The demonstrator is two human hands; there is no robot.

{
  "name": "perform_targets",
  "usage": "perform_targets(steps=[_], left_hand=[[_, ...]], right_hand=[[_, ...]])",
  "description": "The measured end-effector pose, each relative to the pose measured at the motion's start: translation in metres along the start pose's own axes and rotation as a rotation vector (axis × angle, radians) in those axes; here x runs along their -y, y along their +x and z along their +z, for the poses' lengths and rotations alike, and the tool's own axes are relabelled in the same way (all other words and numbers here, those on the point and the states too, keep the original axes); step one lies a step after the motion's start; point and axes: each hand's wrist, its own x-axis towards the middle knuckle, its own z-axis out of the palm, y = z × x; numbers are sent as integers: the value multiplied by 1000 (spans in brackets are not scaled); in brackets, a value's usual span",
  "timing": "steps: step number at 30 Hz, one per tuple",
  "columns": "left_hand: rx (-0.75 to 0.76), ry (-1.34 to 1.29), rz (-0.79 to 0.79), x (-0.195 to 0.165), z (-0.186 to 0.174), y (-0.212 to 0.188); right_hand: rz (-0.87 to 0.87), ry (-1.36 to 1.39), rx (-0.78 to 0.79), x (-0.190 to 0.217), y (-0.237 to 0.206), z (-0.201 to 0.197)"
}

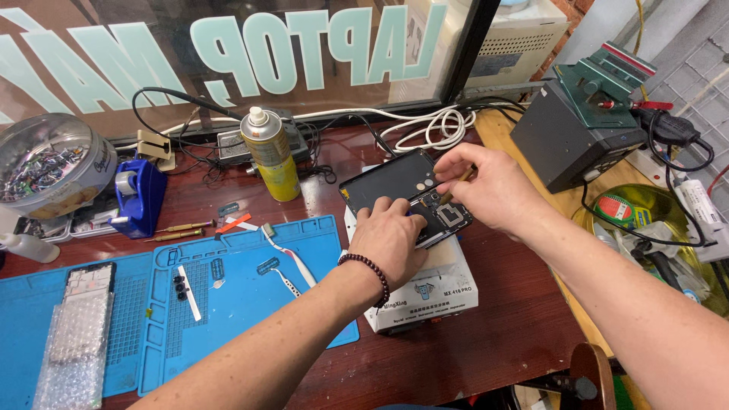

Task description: The person uses a metal prying tool to separate the back cover of a smartphone from its frame, then opens the device to reveal the internal components. They proceed to unscrew several screws from the internal chassis using a screwdriver.

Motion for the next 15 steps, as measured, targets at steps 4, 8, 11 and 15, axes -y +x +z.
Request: perform_targets(steps=[4, 8, 11, 15], left_hand=[[-138, -111, 7, 2, -3, 3], [-246, -220, -85, 2, -2, 10], [-215, -187, -162, 5, -1, 22], [-241, -205, -167, -1, 9, 26]], right_hand=[[104, 188, -26, 2, -1, -9], [117, 311, -43, 3, -2, -19], [103, 302, -12, 3, 0, -17], [85, 238, 26, -3, -5, -10]])
